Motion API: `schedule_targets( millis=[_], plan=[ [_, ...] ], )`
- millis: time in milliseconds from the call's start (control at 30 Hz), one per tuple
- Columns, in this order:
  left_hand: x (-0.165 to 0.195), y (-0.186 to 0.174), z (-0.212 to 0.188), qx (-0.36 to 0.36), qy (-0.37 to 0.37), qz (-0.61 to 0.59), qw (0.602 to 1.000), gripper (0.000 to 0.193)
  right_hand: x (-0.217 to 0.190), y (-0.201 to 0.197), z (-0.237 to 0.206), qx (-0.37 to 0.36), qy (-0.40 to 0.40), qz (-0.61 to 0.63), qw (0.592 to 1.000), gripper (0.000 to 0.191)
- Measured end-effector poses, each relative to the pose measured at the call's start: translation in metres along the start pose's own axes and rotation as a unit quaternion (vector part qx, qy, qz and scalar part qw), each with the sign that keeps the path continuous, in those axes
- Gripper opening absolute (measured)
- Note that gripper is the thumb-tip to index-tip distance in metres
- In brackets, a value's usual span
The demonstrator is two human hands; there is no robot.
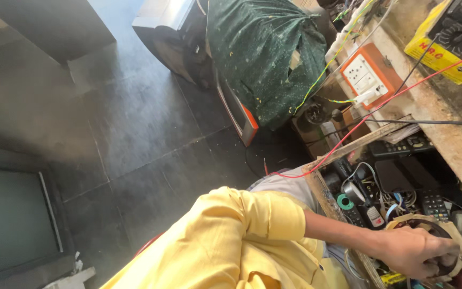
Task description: The person works on a fan motor stator at a cluttered workbench, fitting insulating material into the slots around the copper windings by hand. They use a soldering iron on the windings, pick up a screwdriver, and continue adjusting the wires and slot insulation.
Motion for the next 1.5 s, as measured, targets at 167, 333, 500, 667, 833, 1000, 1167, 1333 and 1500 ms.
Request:
schedule_targets(
  millis=[167,333,500,667,833,1000,1167,1333,1500],
  plan=[
    [-0.007,-0.017,0.003,-0.064,-0.014,-0.061,0.996,0.056,-0.018,0.020,0.021,-0.062,-0.022,-0.029,0.997,0.024],
    [-0.005,-0.061,0.021,-0.045,-0.042,-0.009,0.998,0.065,-0.025,0.043,0.042,-0.094,-0.029,-0.035,0.995,0.021],
    [0.005,-0.078,0.031,-0.061,0.002,-0.045,0.997,0.060,-0.036,0.052,0.057,-0.111,-0.033,-0.032,0.993,0.017],
    [0.014,-0.079,0.029,-0.078,0.015,-0.046,0.996,0.045,-0.065,0.042,0.060,-0.113,-0.042,-0.020,0.993,0.014],
    [0.047,-0.093,0.033,-0.057,0.056,0.078,0.994,0.055,-0.081,0.002,0.042,-0.087,-0.035,-0.013,0.996,0.012],
    [0.063,-0.100,0.023,-0.069,0.080,-0.069,0.992,0.025,-0.091,-0.020,0.042,-0.116,-0.168,-0.051,0.978,0.010],
    [0.065,-0.115,0.031,-0.048,0.091,-0.066,0.993,0.021,-0.101,-0.022,0.077,-0.133,-0.118,-0.030,0.984,0.014],
    [0.060,-0.117,0.043,-0.068,0.055,-0.080,0.993,0.022,-0.106,-0.015,0.092,-0.141,-0.120,-0.017,0.983,0.015],
    [0.061,-0.113,0.042,-0.073,0.052,-0.079,0.993,0.019,-0.099,-0.013,0.087,-0.150,-0.145,-0.043,0.977,0.020]
  ],
)
Point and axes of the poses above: each hand's wrist, its own z-axis towards the middle knuckle, its own y-axis out of the palm, x = y × z, the point moved 6 cm from there along z, towards the middle knuckle, and after that the axes turned 4 degrees about -z, right-handed, at the moved point
